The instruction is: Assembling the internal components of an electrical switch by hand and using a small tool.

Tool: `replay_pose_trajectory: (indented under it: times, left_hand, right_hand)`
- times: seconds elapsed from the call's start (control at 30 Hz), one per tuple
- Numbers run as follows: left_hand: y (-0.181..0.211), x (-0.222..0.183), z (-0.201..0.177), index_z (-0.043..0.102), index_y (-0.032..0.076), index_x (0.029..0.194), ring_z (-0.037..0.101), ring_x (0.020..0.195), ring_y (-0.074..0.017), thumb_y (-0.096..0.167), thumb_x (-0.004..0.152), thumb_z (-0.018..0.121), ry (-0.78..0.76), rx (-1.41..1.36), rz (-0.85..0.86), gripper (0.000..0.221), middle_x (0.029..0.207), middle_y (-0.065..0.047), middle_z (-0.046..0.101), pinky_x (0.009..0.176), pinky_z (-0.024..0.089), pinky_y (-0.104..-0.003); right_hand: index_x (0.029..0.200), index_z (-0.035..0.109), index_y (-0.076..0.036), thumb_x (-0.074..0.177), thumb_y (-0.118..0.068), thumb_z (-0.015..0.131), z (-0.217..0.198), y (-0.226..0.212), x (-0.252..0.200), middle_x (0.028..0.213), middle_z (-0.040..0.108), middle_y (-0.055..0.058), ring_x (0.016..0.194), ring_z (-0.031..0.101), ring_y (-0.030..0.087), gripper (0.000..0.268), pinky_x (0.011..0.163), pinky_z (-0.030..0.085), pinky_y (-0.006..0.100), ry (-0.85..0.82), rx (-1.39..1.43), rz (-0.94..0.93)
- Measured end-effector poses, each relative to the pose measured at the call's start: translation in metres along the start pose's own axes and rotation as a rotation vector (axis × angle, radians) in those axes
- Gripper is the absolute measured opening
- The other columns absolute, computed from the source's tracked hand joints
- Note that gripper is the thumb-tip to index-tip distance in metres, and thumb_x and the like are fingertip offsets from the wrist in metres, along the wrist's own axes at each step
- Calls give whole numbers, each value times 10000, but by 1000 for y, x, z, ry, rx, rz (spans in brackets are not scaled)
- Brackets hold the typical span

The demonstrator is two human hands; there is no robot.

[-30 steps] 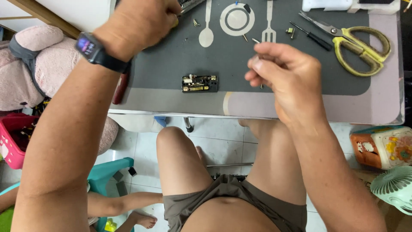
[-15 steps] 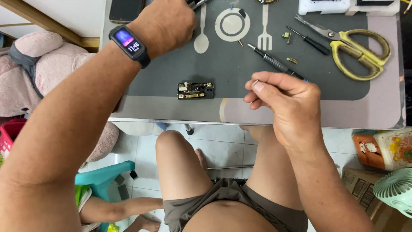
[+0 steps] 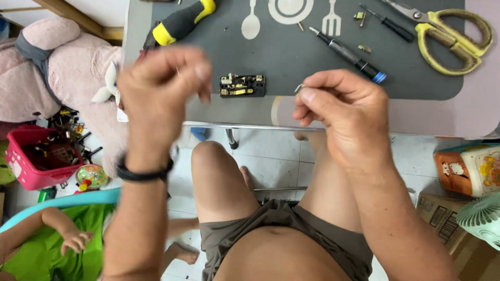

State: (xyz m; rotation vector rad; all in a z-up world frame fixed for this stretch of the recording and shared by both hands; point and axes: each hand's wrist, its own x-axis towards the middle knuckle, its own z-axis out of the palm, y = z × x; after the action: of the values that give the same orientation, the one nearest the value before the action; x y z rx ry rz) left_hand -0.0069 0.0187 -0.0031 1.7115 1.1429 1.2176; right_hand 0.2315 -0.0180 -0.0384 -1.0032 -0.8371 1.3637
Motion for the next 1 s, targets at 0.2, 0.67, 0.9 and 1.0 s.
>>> replay_pose_trajectory:
  times: [0.2,0.67,0.9,1.0]
  left_hand:
    - [-23,-63,38,710,-19,926,569,563,-85,-52,807,733,263,-235,-323,126,757,-56,680,512,505,-188]
    - [7,-73,28,591,22,1015,619,775,-246,-16,863,695,-165,458,336,189,968,-81,659,690,487,-344]
    - [19,-68,29,574,74,1112,574,795,-187,17,853,603,-257,726,478,267,1083,-19,637,663,483,-296]
    - [18,-67,32,594,62,1078,617,781,-191,15,862,650,-216,711,510,228,1067,-21,661,651,492,-290]
  right_hand:
    - [975,657,22,853,54,622,12,22,-17,825,669,127,670,635,171,131,576,508,230,-121,87,171]
    - [954,714,81,800,113,662,36,5,-45,812,681,66,626,620,111,166,578,521,176,-163,-511,-66]
    - [924,724,75,786,105,701,35,3,-45,816,704,56,619,617,101,143,583,550,178,-154,-562,-28]
    - [894,742,39,791,48,697,37,-3,-47,687,696,48,576,630,84,112,549,537,170,-67,-627,23]
